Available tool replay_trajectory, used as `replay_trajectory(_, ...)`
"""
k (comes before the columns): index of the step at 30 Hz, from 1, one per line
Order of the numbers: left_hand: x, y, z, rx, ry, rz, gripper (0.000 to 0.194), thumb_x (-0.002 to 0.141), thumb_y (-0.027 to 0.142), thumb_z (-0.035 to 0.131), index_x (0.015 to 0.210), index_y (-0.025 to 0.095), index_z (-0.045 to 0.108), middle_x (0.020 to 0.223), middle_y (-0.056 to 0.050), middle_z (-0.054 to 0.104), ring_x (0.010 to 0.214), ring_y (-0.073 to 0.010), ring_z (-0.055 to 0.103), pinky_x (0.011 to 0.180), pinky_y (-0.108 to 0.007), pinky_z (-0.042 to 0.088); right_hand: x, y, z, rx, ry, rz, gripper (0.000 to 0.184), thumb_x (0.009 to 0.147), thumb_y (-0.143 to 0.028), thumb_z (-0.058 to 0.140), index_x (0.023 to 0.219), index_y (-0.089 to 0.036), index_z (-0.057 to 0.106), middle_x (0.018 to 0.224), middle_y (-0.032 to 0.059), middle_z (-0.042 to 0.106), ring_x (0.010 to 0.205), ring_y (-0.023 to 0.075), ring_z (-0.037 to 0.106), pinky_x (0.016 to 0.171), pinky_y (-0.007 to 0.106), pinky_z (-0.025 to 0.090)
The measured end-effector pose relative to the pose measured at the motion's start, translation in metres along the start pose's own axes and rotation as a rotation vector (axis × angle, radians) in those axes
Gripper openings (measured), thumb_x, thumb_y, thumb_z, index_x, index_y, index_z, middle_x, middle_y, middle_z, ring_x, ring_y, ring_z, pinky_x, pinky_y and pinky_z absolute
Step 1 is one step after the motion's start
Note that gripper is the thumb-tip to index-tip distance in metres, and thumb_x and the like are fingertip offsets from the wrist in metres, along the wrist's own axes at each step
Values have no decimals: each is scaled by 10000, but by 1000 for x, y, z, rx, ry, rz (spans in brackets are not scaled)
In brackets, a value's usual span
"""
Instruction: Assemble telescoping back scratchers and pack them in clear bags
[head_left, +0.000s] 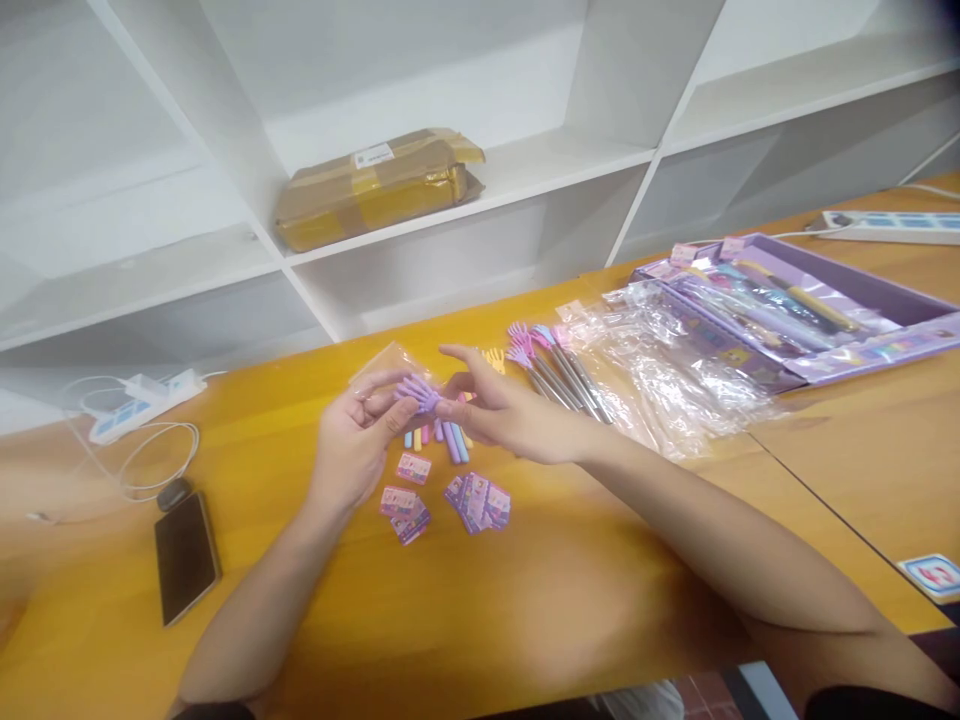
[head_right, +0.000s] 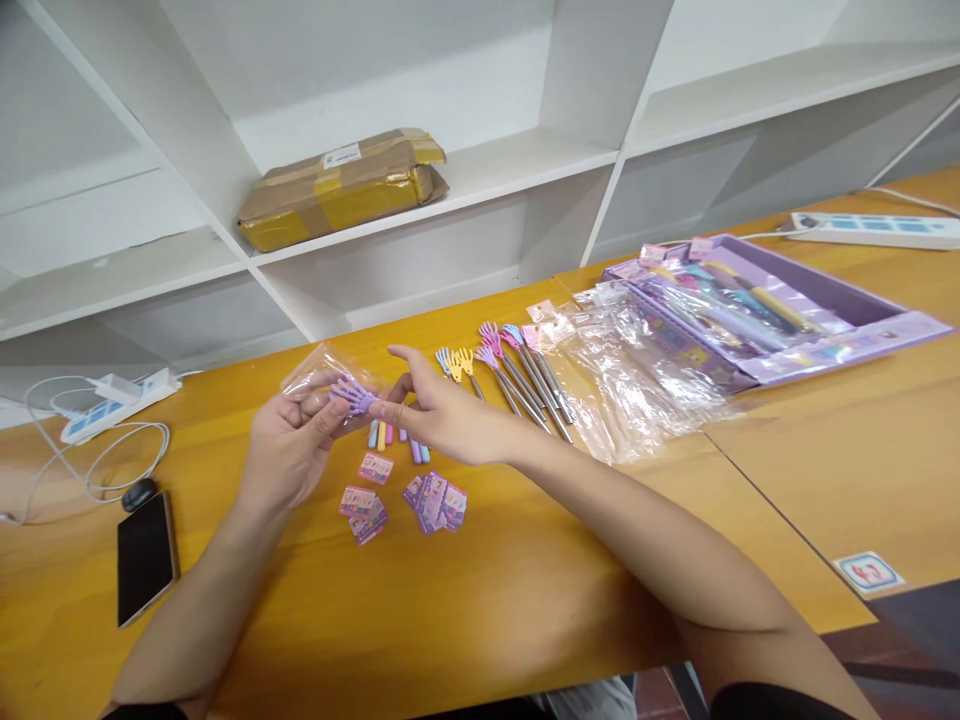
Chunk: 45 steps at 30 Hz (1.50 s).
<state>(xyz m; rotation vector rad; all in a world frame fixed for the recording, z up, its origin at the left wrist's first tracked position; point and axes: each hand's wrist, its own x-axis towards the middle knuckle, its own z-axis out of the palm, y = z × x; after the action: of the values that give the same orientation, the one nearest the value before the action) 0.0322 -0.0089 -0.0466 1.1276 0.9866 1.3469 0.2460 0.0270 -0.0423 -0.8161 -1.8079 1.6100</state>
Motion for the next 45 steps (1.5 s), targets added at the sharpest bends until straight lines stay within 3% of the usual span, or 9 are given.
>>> replay_trajectory(4,1,-2,1,-24,0,0,385,841,354,895,1124,150,734,959,-103,840,968,-300,821,925,-500,682,-1,-1,4,16,45,14,739,1041,-459,607,1616,-197,224,1062,46,637,671,104,529,543,245,455)
replay_trajectory(12,3,-1,-1,43,-49,-36,353,901,436,830,1068,132,763,1108,-158,823,1021,-311,812,907,-439,683,-6,-9,-1,77,37,41,588,1113,-370,471,1611,-177,227,806,-59,514,557,90,446,502,247,388)
replay_trajectory(20,0,-16,2,69,-80,-103,357,870,419,861,1064,127,789,1043,-135,833,918,-293,821,885,-447,691,-5,-5,6,-6,-14,79,653,1116,-392,471,1643,-142,177,813,-32,572,589,103,497,515,241,428)
replay_trajectory(24,4,-11,1,45,18,-12,308,856,390,874,993,125,797,998,-127,835,899,-267,820,869,-404,692,-3,-5,0,-7,-49,127,763,1082,-458,558,1647,-172,133,932,9,644,578,89,540,498,233,446)
replay_trajectory(26,11,-2,-6,31,116,89,304,842,385,885,971,125,794,977,-115,832,880,-237,817,844,-353,690,-2,-5,-9,-48,-92,168,693,1054,-512,597,1582,-187,288,917,9,664,540,80,527,455,225,411)
replay_trajectory(28,18,6,-15,4,207,176,307,821,369,903,972,127,790,955,-94,828,852,-198,809,814,-297,684,-1,-3,-18,-166,-108,179,476,1052,-561,570,1354,-193,552,815,-7,640,512,79,493,423,222,357)
replay_trajectory(30,24,12,-22,-23,257,213,306,799,350,921,958,127,784,923,-70,820,813,-172,800,791,-269,680,0,-1,-26,-280,-72,134,402,1073,-563,509,1105,-195,668,752,-10,604,519,81,479,436,224,338)
replay_trajectory(34,26,13,-26,-41,252,194,315,807,375,913,943,123,781,910,-65,814,802,-175,801,807,-293,689,3,3,-32,-345,-5,27,411,1088,-519,474,1062,-200,731,719,-18,554,579,95,486,530,241,366)
replay_trajectory(45,20,7,-17,-33,165,102,341,796,401,926,927,122,781,861,-80,816,862,-249,825,861,-375,699,3,0,-33,-383,1,-26,479,1060,-567,490,1093,-181,771,725,-10,581,650,117,455,604,273,346)
